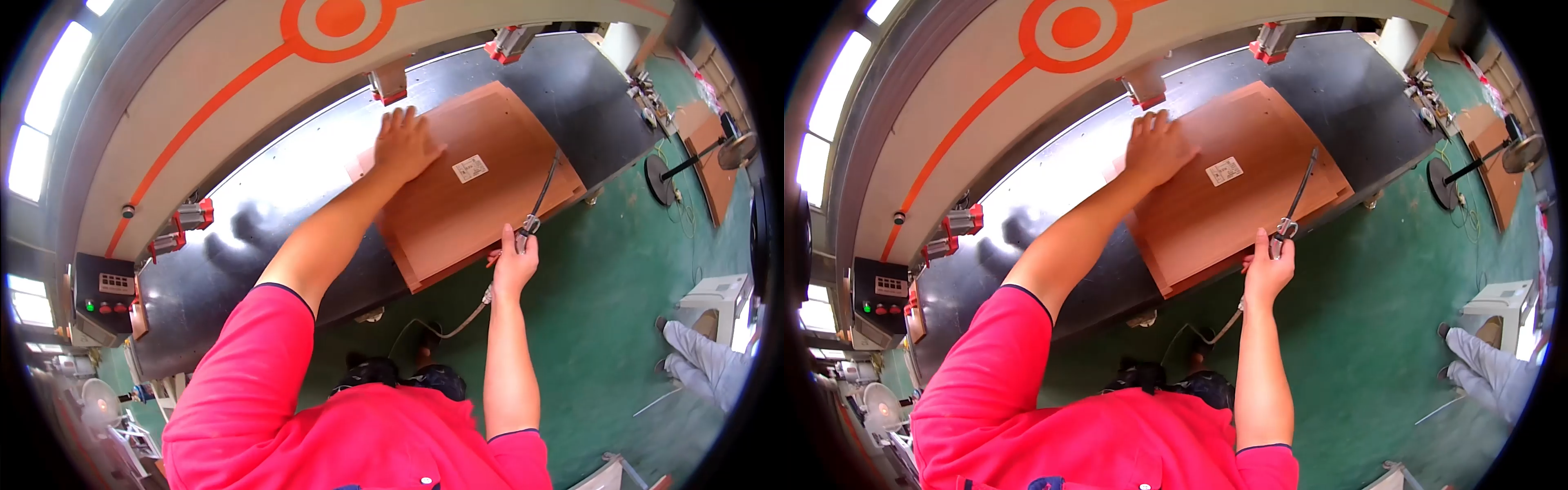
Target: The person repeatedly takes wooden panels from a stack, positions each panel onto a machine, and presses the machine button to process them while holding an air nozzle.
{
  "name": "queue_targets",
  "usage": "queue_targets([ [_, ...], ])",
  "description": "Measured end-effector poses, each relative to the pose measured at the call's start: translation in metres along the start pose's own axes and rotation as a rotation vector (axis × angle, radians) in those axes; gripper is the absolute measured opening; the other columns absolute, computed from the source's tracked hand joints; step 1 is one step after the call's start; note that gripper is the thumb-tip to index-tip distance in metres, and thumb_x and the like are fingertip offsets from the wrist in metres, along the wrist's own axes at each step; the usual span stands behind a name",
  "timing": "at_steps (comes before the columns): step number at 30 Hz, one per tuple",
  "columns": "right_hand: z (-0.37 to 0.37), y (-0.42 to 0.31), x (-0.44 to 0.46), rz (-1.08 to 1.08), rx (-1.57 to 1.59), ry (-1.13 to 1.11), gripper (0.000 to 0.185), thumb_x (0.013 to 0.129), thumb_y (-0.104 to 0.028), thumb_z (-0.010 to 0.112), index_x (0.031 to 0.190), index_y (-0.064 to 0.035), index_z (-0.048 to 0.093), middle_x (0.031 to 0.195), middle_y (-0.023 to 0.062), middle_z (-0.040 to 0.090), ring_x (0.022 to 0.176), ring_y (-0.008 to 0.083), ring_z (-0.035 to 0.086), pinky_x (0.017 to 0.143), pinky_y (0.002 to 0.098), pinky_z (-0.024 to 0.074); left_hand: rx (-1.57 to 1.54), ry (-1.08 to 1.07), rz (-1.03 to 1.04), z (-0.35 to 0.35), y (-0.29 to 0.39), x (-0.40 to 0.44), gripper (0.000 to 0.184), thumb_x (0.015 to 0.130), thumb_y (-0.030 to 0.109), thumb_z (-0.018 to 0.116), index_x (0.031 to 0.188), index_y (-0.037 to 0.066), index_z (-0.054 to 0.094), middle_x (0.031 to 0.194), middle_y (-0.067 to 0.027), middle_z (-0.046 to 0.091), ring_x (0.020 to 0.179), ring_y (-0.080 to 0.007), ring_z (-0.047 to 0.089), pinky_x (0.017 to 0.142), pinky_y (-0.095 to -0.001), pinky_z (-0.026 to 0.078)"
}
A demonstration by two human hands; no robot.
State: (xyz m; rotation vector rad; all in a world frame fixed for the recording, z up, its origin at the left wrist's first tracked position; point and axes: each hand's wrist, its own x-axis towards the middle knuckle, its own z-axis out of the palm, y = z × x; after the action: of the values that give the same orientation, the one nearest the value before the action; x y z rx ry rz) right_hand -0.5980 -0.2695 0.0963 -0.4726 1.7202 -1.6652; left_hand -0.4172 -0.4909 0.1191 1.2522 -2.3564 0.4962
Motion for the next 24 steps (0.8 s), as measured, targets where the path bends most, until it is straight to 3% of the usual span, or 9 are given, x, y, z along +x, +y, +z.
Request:
queue_targets([
  [3, 0.002, -0.005, 0.011, 0.052, -0.047, -0.002, 0.026, 0.095, -0.024, 0.071, 0.093, -0.0047, 0.054, 0.068, 0.0025, 0.057, 0.047, 0.0112, 0.056, 0.039, 0.0246, 0.0433, -0.269, -0.265, -0.165, -0.003, 0.017, -0.013, 0.057, 0.090, 0.050, 0.061, 0.122, 0.003, 0.059, 0.130, -0.0226, 0.051, 0.121, -0.0427, 0.047, 0.102, -0.0541, 0.037],
  [6, 0.006, -0.023, -0.005, 0.101, -0.130, -0.021, 0.032, 0.094, -0.031, 0.071, 0.103, -0.0043, 0.057, 0.074, 0.0043, 0.060, 0.054, 0.0136, 0.060, 0.045, 0.0260, 0.0481, -0.378, -0.064, 0.020, 0.022, 0.016, -0.051, 0.050, 0.091, 0.043, 0.060, 0.118, 0.001, 0.060, 0.119, -0.0242, 0.057, 0.108, -0.0435, 0.053, 0.098, -0.0534, 0.040],
  [12, -0.057, -0.018, -0.077, 0.280, -0.027, -0.659, 0.023, 0.091, -0.008, 0.067, 0.108, -0.0050, 0.052, 0.075, 0.0036, 0.053, 0.063, 0.0128, 0.053, 0.058, 0.0256, 0.0480, -0.891, -0.069, -0.402, -0.189, 0.016, -0.240, 0.028, 0.098, 0.029, 0.056, 0.112, 0.005, 0.059, 0.104, -0.0158, 0.063, 0.098, -0.0370, 0.061, 0.085, -0.0469, 0.049],
  [14, -0.032, -0.035, -0.128, 0.309, -0.236, -0.798, 0.012, 0.093, -0.011, 0.062, 0.102, -0.0059, 0.056, 0.077, 0.0103, 0.067, 0.057, 0.0187, 0.064, 0.046, 0.0263, 0.0469, -0.839, -0.199, -0.669, -0.225, 0.025, -0.362, 0.027, 0.099, 0.032, 0.055, 0.103, 0.007, 0.064, 0.100, -0.0120, 0.064, 0.097, -0.0323, 0.062, 0.086, -0.0445, 0.050],
  [15, -0.031, -0.029, -0.156, 0.452, -0.211, -0.930, 0.012, 0.091, -0.011, 0.065, 0.099, -0.0044, 0.058, 0.079, 0.0121, 0.067, 0.066, 0.0217, 0.065, 0.060, 0.0349, 0.0569, -0.791, -0.363, -0.926, -0.254, 0.029, -0.422, 0.031, 0.100, 0.036, 0.053, 0.105, 0.008, 0.066, 0.102, -0.0119, 0.066, 0.100, -0.0329, 0.063, 0.088, -0.0443, 0.050],
  [17, -0.014, 0.020, -0.199, 0.735, -0.188, -1.185, 0.021, 0.090, -0.003, 0.062, 0.108, -0.0057, 0.052, 0.081, 0.0073, 0.056, 0.069, 0.0217, 0.060, 0.067, 0.0351, 0.0528, -0.704, -0.670, -1.447, -0.327, 0.030, -0.506, 0.039, 0.102, 0.040, 0.047, 0.113, 0.008, 0.067, 0.111, -0.0134, 0.068, 0.107, -0.0354, 0.063, 0.090, -0.0453, 0.050],
  [19, 0.039, 0.009, -0.258, 0.868, -0.247, -1.452, 0.027, 0.088, -0.002, 0.065, 0.111, -0.0036, 0.051, 0.085, 0.0108, 0.060, 0.076, 0.0251, 0.064, 0.069, 0.0390, 0.0561, -0.454, -0.391, -1.718, -0.341, 0.055, -0.646, 0.041, 0.101, 0.042, 0.048, 0.111, 0.007, 0.066, 0.110, -0.0123, 0.069, 0.100, -0.0315, 0.067, 0.086, -0.0441, 0.053],
  [21, 0.088, -0.002, -0.318, 0.854, -0.267, -1.636, 0.030, 0.087, -0.004, 0.067, 0.113, -0.0019, 0.051, 0.087, 0.0125, 0.061, 0.080, 0.0258, 0.066, 0.069, 0.0395, 0.0582, -0.597, 0.364, -2.261, -0.381, 0.061, -0.741, 0.040, 0.102, 0.041, 0.052, 0.112, 0.003, 0.058, 0.093, -0.0111, 0.067, 0.075, -0.0179, 0.065, 0.067, -0.0343, 0.055],
  [24, 0.111, 0.016, -0.406, 0.851, -0.422, -1.857, 0.023, 0.090, -0.013, 0.067, 0.106, -0.0008, 0.056, 0.093, 0.0172, 0.065, 0.074, 0.0238, 0.065, 0.060, 0.0355, 0.0574, -0.313, 1.001, -2.367, -0.461, 0.044, -0.873, 0.037, 0.103, 0.045, 0.048, 0.108, 0.008, 0.049, 0.087, -0.0081, 0.062, 0.060, -0.0162, 0.060, 0.049, -0.0295, 0.048],
])
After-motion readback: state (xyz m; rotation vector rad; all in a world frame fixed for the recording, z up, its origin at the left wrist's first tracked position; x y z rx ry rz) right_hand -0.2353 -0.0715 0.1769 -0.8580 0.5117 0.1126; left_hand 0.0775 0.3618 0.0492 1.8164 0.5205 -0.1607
